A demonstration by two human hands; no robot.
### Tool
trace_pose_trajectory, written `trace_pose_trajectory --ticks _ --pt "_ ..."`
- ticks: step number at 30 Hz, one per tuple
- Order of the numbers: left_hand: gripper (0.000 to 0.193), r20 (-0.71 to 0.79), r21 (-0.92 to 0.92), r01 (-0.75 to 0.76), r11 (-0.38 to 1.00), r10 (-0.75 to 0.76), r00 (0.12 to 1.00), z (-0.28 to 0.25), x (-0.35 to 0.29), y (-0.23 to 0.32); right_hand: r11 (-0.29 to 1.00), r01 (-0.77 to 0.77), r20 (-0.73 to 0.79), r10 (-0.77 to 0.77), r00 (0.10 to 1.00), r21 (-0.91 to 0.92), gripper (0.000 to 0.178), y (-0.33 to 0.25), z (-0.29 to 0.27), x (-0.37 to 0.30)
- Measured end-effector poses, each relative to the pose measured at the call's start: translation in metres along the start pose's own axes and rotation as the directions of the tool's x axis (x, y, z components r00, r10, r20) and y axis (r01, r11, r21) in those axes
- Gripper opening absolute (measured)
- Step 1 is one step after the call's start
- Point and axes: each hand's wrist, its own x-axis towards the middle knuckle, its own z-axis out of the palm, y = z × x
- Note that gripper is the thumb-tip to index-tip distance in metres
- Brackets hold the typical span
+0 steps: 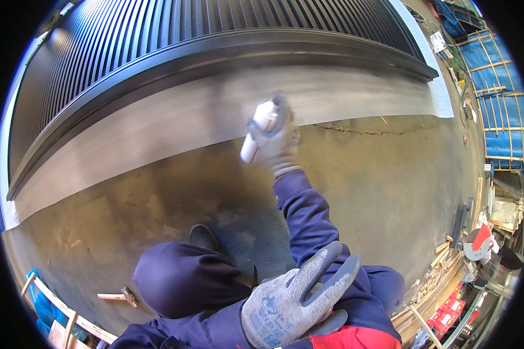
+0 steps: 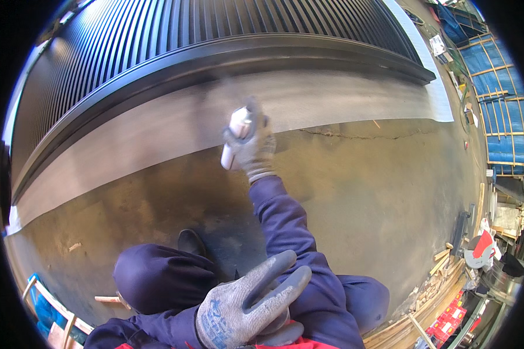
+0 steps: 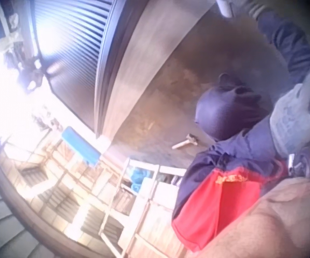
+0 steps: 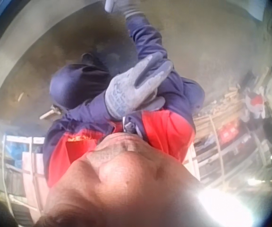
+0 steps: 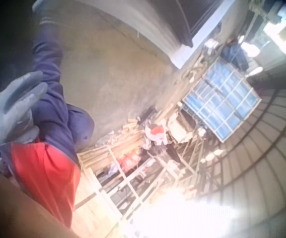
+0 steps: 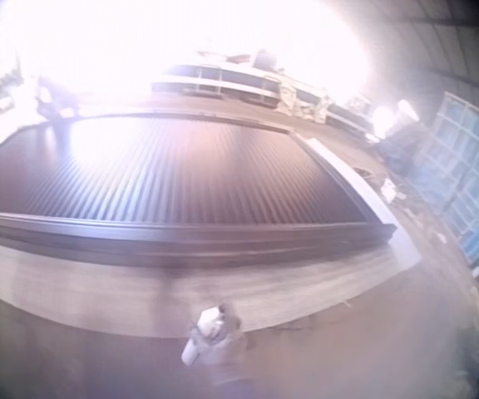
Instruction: The person spray paints a large black slatted metal panel with a white spray can, moving along its length to apply an even coat. After finishing, the person walks around the panel and helps cover it with a large white protective sheet.
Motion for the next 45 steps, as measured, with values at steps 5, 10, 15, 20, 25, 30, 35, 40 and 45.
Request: trace_pose_trajectory --ticks 5,10,15,20,25,30,35,40,45 --pt "0.083 -0.043 0.039 0.026 0.999 -0.025 0.999 -0.01 -0.008 0.005 1.0 0.0 -0.369 -0.007 0.929 -0.02 0.091 0.017 -0.026 0.043" --pt "0.082 -0.034 0.034 -0.02 0.999 0.021 0.999 -0.013 -0.008 -0.002 0.993 0.007 -0.112 0.006 0.994 0.117 0.088 -0.005 0.011 0.031" --pt "0.081 -0.083 0.014 -0.011 1.0 0.012 0.996 -0.02 -0.012 -0.001 0.973 0.083 0.164 -0.12 0.979 0.217 0.096 -0.084 0.083 -0.013" --pt "0.081 -0.052 0.066 0.007 0.998 -0.003 0.999 -0.031 -0.019 -0.001 0.971 0.17 0.366 -0.222 0.904 0.168 0.097 -0.127 0.117 -0.031" --pt "0.081 -0.119 0.04 -0.04 0.998 0.044 0.992 -0.032 -0.024 -0.009 0.934 0.33 0.332 -0.357 0.873 0.136 0.096 -0.111 0.109 -0.019" --pt "0.081 -0.07 0.0 -0.007 1.0 0.007 0.998 -0.037 -0.027 -0.005 0.967 0.251 0.307 -0.255 0.917 0.053 0.094 -0.094 0.085 -0.002" --pt "0.081 -0.096 0.0 -0.029 1.0 0.029 0.995 -0.038 -0.026 -0.002 0.994 0.09 0.197 -0.077 0.977 -0.056 0.094 -0.068 0.039 0.016" --pt "0.075 -0.067 -0.047 -0.051 0.998 0.048 0.997 -0.031 -0.026 -0.006 0.983 0.161 -0.028 -0.164 0.986 -0.09 0.092 0.014 -0.026 0.037" --pt "0.075 -0.056 0.013 -0.055 0.998 0.056 0.997 -0.02 -0.024 -0.012 0.986 -0.038 -0.292 -0.012 0.956 -0.164 0.095 0.001 -0.148 0.076"
